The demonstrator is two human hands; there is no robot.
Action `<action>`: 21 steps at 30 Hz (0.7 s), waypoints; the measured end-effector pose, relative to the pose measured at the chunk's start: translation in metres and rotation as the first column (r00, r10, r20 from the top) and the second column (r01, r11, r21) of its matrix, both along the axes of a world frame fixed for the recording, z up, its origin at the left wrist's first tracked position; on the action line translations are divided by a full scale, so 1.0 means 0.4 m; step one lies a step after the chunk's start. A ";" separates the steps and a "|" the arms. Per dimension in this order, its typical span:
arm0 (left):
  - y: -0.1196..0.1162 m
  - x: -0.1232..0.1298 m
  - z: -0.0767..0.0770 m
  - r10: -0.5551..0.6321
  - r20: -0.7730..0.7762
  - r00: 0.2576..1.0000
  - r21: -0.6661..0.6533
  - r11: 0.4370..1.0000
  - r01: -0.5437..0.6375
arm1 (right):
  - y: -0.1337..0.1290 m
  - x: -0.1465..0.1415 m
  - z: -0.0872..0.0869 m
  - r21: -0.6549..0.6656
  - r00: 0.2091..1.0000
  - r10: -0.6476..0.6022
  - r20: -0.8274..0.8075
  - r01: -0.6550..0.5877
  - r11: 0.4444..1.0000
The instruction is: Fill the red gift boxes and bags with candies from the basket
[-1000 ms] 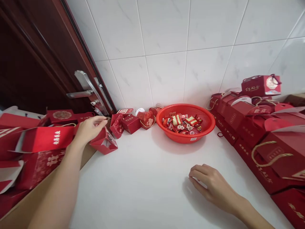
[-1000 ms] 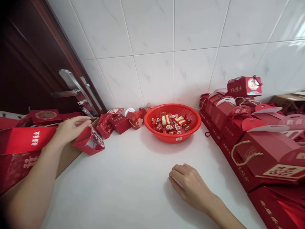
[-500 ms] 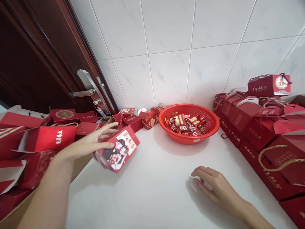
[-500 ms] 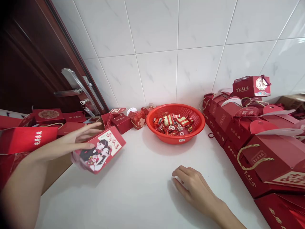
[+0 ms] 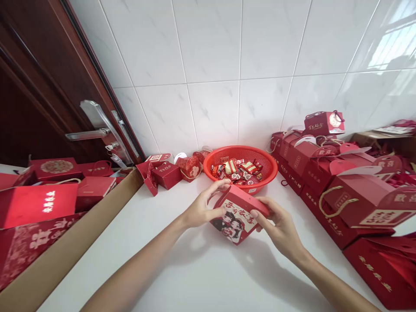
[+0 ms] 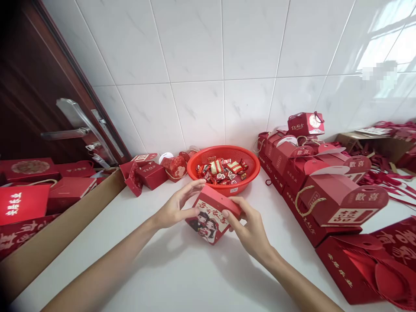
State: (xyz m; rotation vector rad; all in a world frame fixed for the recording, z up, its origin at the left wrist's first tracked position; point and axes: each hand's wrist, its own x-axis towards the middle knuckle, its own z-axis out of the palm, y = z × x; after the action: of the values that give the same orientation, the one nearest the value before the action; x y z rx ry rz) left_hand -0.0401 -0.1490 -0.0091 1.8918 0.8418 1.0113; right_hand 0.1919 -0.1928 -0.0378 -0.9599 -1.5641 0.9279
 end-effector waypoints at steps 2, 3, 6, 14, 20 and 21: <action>-0.006 0.025 -0.007 0.183 0.009 0.983 0.078 0.980 -0.183 | -0.001 -0.009 0.007 0.074 0.996 -0.082 0.037 0.079 0.994; -0.012 0.033 -0.009 0.270 0.007 0.963 0.114 0.956 -0.269 | -0.004 -0.014 0.010 0.115 0.993 -0.096 0.062 0.089 0.989; -0.025 0.041 -0.011 0.397 -0.032 0.917 0.168 0.907 -0.387 | -0.019 -0.031 0.020 0.253 0.979 -0.050 0.199 -0.002 0.968; -0.047 0.000 0.034 0.233 0.048 0.971 -0.140 0.964 -0.225 | -0.032 -0.088 0.039 0.385 0.723 -0.106 0.683 -0.232 0.893; -0.073 0.001 0.041 0.206 -0.025 0.978 -0.086 0.974 -0.208 | -0.015 -0.109 0.050 0.328 0.695 -0.099 0.712 -0.205 0.922; -0.070 0.003 0.038 0.234 -0.018 0.972 -0.082 0.968 -0.235 | -0.014 -0.108 0.050 0.330 0.696 -0.103 0.711 -0.201 0.922</action>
State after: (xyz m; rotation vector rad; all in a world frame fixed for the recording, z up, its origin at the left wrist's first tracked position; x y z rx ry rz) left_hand -0.0389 -0.1771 0.0062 1.7553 1.1166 1.0916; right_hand 0.1486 -0.1982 -0.0178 -1.0503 -2.3432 0.2126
